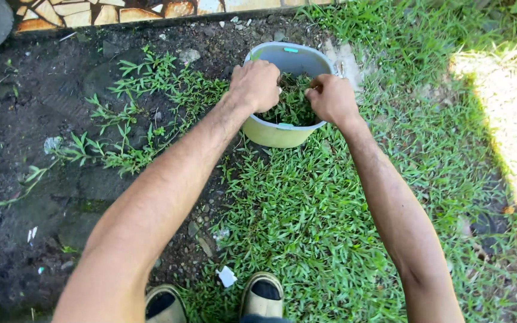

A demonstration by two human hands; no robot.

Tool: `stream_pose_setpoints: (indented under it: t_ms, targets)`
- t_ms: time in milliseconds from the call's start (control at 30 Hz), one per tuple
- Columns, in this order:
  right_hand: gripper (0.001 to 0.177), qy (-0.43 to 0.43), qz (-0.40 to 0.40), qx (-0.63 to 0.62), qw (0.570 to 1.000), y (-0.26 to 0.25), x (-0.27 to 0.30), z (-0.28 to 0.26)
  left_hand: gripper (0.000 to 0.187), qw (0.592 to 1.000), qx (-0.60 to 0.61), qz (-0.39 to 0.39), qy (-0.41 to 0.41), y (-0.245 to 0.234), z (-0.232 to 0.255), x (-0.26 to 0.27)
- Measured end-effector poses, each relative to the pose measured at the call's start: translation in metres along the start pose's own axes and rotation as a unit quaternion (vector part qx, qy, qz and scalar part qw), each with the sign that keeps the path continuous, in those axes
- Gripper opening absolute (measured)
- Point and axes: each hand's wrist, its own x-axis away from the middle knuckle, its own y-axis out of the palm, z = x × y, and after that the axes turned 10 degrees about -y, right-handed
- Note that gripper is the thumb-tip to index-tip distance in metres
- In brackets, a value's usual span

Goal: Pulling weeds from between paving stones and grass, placing them into a bucket.

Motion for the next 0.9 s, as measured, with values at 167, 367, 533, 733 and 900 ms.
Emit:
stream_pose_setpoints:
  t_ms: [167,367,533,733,900]
  targets:
    - [0.022,-0.041,-0.026,-0.045,0.998,-0.013,0.006,-0.020,0.025,0.995,-0.089,0.039,0.014,-0.013,-0.006,0.001]
    - [0.022,-0.134,-0.114,-0.059,0.983,0.009,0.022,-0.066,0.032,0.981,-0.179,0.004,0.073,0.016,-0.044,0.011]
    - [0.021,-0.113,-0.207,-0.025,0.971,0.062,0.030,-0.085,0.036,0.973,-0.190,-0.026,0.130,0.076,-0.096,0.026]
    - [0.022,-0.109,-0.289,0.041,0.950,0.114,0.037,-0.079,0.044,0.970,-0.156,-0.131,0.135,0.171,-0.157,0.037]
    - [0.024,-0.032,-0.378,0.082,0.921,0.119,0.034,-0.112,0.059,0.986,-0.104,-0.012,0.126,0.232,-0.192,0.049]
